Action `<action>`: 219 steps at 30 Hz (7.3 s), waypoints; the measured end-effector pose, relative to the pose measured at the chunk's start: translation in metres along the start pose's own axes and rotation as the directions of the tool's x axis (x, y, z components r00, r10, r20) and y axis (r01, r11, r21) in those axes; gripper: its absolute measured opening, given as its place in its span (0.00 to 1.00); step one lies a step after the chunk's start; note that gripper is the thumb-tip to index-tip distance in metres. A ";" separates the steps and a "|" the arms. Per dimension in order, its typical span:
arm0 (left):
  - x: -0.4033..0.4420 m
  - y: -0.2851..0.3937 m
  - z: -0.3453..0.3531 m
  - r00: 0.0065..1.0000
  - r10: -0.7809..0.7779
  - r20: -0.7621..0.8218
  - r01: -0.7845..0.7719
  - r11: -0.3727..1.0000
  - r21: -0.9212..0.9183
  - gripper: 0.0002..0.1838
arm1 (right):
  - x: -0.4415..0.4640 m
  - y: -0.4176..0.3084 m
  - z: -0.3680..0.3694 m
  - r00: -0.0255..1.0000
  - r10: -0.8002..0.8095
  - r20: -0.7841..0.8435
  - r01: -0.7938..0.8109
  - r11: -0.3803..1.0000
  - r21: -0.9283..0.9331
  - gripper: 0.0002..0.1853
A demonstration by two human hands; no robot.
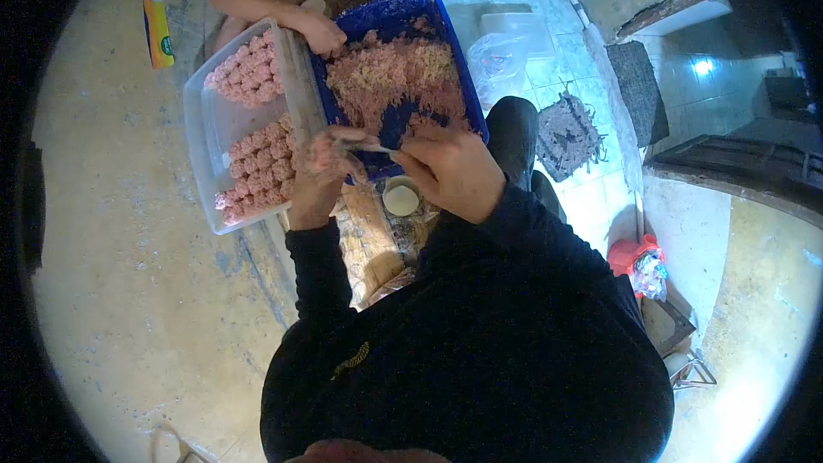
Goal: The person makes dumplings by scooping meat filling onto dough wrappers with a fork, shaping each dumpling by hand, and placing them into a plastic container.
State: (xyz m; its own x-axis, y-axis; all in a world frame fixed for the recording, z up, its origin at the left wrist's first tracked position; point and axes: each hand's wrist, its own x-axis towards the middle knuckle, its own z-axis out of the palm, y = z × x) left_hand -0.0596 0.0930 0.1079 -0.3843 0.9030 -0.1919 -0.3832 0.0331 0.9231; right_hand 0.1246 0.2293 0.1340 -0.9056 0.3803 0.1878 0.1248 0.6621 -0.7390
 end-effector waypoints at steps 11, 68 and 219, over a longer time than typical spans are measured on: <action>-0.012 0.020 0.020 0.958 0.283 -0.050 -0.273 0.950 0.149 0.25 | -0.005 -0.013 0.007 0.993 -0.047 -0.110 0.073 0.966 0.246 0.08; -0.005 -0.102 -0.007 0.968 0.157 -0.196 -0.086 0.940 0.331 0.19 | 0.032 0.082 -0.032 0.956 0.049 0.288 -0.001 0.986 -0.164 0.11; -0.063 -0.178 -0.029 0.938 -0.222 -0.265 0.067 0.868 -0.492 0.14 | 0.059 0.207 0.086 0.637 0.322 0.700 0.029 0.898 -0.439 0.11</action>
State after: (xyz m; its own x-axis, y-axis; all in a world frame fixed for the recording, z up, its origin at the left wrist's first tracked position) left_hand 0.0083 0.0179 -0.0545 -0.4978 0.7266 -0.4736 -0.7714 -0.1213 0.6247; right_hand 0.0619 0.3330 -0.0636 -0.8209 0.0033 -0.5711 0.2639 0.8890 -0.3743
